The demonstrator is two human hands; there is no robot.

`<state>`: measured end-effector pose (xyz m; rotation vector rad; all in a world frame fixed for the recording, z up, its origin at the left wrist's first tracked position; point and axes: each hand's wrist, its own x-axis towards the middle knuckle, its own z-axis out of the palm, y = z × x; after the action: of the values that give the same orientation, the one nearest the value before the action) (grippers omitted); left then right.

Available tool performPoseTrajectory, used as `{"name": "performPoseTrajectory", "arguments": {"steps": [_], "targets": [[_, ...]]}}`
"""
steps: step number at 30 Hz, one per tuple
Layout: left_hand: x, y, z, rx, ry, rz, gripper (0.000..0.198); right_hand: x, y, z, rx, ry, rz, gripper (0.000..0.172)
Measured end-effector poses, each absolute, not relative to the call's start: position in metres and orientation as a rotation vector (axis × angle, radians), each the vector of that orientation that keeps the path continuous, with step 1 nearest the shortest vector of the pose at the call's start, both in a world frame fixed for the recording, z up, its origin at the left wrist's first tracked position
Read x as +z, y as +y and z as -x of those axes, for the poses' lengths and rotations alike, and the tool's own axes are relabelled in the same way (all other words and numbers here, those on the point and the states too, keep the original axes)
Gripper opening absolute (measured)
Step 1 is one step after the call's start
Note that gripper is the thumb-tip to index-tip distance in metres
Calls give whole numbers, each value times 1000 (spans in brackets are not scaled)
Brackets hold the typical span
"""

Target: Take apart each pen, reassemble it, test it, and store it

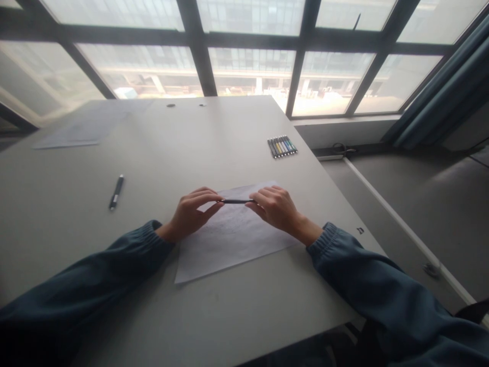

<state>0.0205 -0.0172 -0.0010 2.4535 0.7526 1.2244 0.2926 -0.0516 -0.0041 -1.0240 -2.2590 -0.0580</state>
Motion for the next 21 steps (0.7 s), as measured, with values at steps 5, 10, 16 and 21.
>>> {"name": "performPoseTrajectory", "arguments": {"steps": [5,10,16,21], "targets": [[0,-18,-20,1259,812,-2399,13,1,-55,-291,385,-1940,964,16],[0,-18,-19,1181,814,-2380,18,4,-50,-285,932,-1239,950,21],[-4,-16,-17,1252,1169,-2285,20,7,-36,-297,1252,-875,797,38],[-9,-9,-14,1128,1200,-2427,18,7,-35,-301,1448,-821,709,34]]}}
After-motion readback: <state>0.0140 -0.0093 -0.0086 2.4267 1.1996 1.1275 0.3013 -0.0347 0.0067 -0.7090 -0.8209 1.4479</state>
